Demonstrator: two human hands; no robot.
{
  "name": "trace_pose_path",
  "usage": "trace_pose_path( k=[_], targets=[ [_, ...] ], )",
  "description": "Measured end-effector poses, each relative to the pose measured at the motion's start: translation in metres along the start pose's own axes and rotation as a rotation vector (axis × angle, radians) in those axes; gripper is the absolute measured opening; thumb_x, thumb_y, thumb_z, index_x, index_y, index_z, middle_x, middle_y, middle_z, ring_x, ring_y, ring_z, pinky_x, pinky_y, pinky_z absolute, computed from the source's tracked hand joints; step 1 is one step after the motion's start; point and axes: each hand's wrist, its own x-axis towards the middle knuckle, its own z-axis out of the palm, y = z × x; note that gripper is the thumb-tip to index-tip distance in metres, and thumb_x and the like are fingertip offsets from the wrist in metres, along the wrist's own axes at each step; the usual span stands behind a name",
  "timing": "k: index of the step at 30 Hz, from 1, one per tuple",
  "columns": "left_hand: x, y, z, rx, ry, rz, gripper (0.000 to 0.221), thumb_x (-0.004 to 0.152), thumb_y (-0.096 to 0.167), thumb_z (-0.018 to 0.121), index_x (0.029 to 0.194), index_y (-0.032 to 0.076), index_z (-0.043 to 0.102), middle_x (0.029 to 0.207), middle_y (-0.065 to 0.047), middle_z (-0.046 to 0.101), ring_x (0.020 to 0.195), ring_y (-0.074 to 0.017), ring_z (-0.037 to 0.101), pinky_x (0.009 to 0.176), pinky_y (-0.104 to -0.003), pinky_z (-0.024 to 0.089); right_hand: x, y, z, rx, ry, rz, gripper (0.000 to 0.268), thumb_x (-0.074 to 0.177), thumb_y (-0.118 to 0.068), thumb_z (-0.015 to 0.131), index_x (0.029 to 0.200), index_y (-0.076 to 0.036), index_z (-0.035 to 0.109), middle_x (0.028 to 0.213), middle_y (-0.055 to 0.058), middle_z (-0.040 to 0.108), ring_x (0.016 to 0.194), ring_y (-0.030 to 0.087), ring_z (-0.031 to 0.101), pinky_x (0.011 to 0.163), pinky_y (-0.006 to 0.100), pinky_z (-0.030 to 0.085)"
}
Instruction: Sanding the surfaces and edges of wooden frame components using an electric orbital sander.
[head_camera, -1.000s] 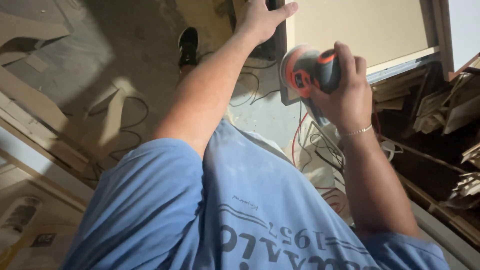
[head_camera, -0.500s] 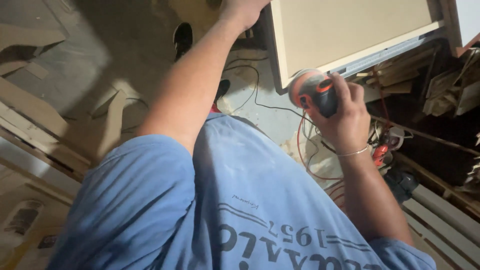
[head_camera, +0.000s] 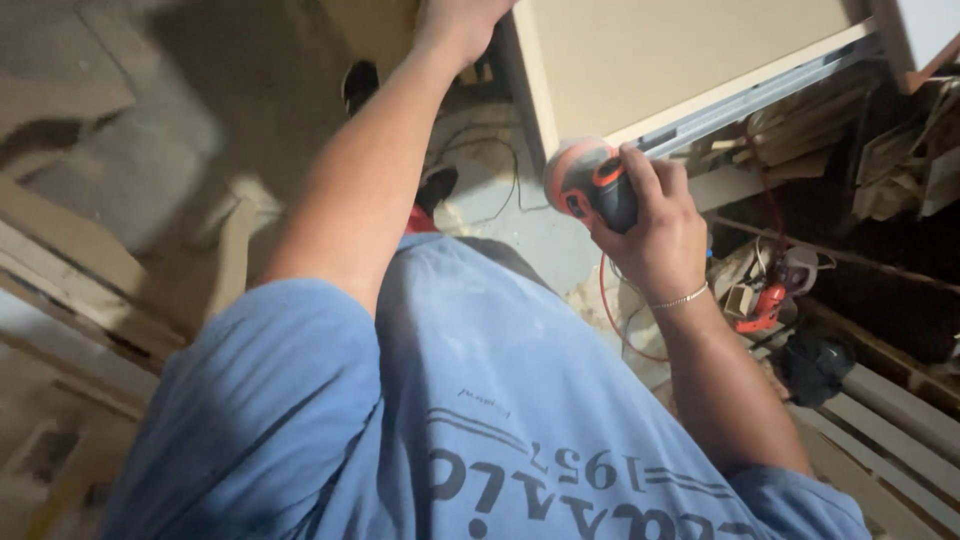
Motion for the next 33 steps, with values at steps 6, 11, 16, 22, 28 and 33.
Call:
trace_pose_path(
  k=[6,11,16,22,28,33],
  targets=[
    [-0.001,-0.016,0.009,0.344,0.153,0.168,0.086,0.1,0.06,0.084,0.156,0.018,0.034,0.162,-0.017,0.034,0.151,-0.0411,0.036,0.12,-0.058,0.039,0.005,0.02,-0.01,0.064,0.044,0.106,0.078,0.079,-0.045,0.086,0.146,-0.02,0.054,0.122,0.016,0.057,0.093,0.044,0.067,0.065,0.059,0.056],
    [-0.028,0.052,0.001,0.969,0.293,0.648,0.072,0.101,0.036,0.095,0.154,0.008,0.055,0.163,-0.013,0.033,0.151,-0.0346,0.023,0.125,-0.055,0.015,0.005,0.018,-0.004,0.104,0.102,0.059,0.072,0.079,-0.044,0.087,0.141,-0.021,0.058,0.122,0.017,0.059,0.098,0.04,0.067,0.071,0.054,0.057],
    [-0.059,0.112,-0.014,1.133,-0.15,0.228,0.103,0.107,0.071,0.05,0.17,0.004,0.004,0.171,-0.016,-0.009,0.159,-0.0288,-0.01,0.132,-0.047,-0.002,-0.004,0.0,0.0,0.167,-0.02,-0.048,0.081,0.068,-0.023,0.08,0.143,-0.028,0.051,0.12,0.011,0.057,0.1,0.035,0.065,0.065,0.053,0.058],
    [-0.061,0.107,-0.012,1.153,-0.125,0.28,0.1,0.109,0.065,0.051,0.169,0.0,0.005,0.171,-0.02,-0.006,0.16,-0.0337,-0.005,0.132,-0.049,0.001,0.002,0.032,0.006,0.211,0.047,0.015,0.085,0.07,-0.027,0.087,0.147,-0.024,0.051,0.125,0.015,0.056,0.099,0.039,0.066,0.069,0.053,0.058],
    [-0.054,0.088,-0.007,1.112,-0.036,0.366,0.101,0.106,0.056,0.07,0.168,-0.002,0.014,0.171,-0.021,0.002,0.159,-0.0361,0.001,0.131,-0.053,0.006,0.026,0.073,-0.03,0.211,0.008,0.253,0.074,0.086,-0.042,0.081,0.15,-0.025,0.046,0.126,0.02,0.054,0.093,0.041,0.066,0.069,0.057,0.061],
    [-0.056,0.093,-0.007,1.157,-0.055,0.326,0.1,0.108,0.058,0.063,0.168,-0.002,0.011,0.171,-0.021,-0.001,0.159,-0.0349,-0.002,0.132,-0.051,0.004,0.052,0.11,-0.059,0.276,0.024,0.421,0.08,0.084,-0.027,0.085,0.153,-0.026,0.044,0.136,0.02,0.049,0.105,0.043,0.065,0.086,0.06,0.058]
  ],
)
